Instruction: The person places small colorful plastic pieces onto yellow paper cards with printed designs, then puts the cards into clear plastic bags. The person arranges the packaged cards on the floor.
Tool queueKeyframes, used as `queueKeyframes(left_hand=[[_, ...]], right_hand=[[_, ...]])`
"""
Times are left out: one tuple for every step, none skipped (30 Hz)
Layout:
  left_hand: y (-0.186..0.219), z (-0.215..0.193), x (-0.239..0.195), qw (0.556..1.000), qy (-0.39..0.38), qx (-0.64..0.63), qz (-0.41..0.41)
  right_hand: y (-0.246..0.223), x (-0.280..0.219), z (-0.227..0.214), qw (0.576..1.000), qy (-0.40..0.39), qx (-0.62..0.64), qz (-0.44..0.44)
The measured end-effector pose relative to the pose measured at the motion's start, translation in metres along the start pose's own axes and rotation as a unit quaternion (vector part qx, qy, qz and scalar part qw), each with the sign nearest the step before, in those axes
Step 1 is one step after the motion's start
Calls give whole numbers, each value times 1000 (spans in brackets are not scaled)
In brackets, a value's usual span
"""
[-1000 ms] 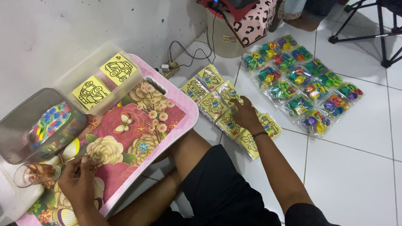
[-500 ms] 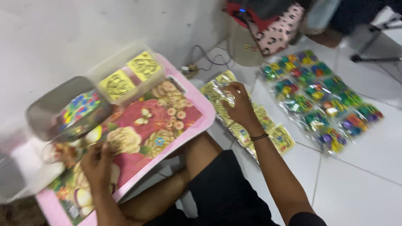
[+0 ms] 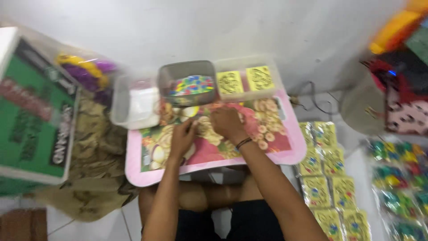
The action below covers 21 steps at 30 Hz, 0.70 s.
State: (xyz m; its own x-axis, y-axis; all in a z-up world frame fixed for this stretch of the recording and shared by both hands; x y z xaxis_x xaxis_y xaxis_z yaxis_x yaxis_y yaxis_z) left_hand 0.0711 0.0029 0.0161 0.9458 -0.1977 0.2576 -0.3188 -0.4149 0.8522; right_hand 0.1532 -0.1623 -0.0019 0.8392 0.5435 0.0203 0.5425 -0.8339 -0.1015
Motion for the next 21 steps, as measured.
queueKeyframes(left_hand=[[7,-3,-2,1000,14,6,-4],[16,-6,-3,1000,29,4,8],[25,-8,-3,999,41,1,20],[19,-11,-9,999,52,7,16],[17,-16,-14,995,86,42,27],[15,-20,-19,989,120,77,37],[27,-34,-20,987,134,84,31],[42,-56,-28,970,218,99,44],[56,-76,-37,946,299,114,60],[61,-97,-31,941,310,120,56],[66,-119,-30,927,351,126,49],[71,-140,-30,910,390,132,43],[76,-158,-23,906,399,136,40],[76,-174,-11,916,373,147,-4],[77,-189,0,924,345,156,-48],[57,-201,9,921,352,160,-50],[30,-208,26,937,279,181,-111],[1,-215,40,943,203,198,-172],[-19,-219,46,941,208,200,-174],[-44,-212,61,945,100,239,-199],[-70,-202,73,937,-12,272,-220]], right_hand=[[-3,0,-6,1000,2,0,-16],[-2,1,-11,1000,-7,21,-6],[2,0,-15,999,-16,44,7],[-4,-5,-21,999,-16,45,-7],[-5,-7,-28,998,-24,59,-2],[-5,-10,-34,997,-33,73,4],[-9,-12,-33,997,-34,73,-13],[-8,-15,-35,997,-11,73,-2],[-7,-18,-38,997,13,72,11],[-12,-16,-38,997,14,71,-3],[-12,-18,-41,998,30,55,8],[-12,-21,-43,998,48,40,19],[-13,-20,-40,998,49,39,8],[-12,-19,-38,998,57,33,11],[-10,-20,-35,997,65,28,16],[-12,-20,-37,997,67,28,7],[-13,-21,-37,998,57,27,18],[-13,-22,-37,998,47,25,29],[-15,-23,-39,998,47,26,22],[-16,-24,-42,998,56,30,24],[-16,-26,-45,997,64,33,28]])
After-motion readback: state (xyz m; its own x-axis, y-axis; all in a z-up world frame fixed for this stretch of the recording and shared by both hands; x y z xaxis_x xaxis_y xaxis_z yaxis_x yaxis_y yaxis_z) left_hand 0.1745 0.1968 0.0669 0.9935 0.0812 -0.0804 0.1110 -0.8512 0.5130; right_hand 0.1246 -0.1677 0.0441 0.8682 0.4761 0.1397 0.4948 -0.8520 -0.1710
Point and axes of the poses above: each hand's wrist, its own x-axis towards the middle knuckle, its own z-axis out of the palm, y = z × x, the point moved 7 cm from there along x, towards the middle knuckle, and after that the axes turned 14 degrees about -y, right-handed, at the moved point
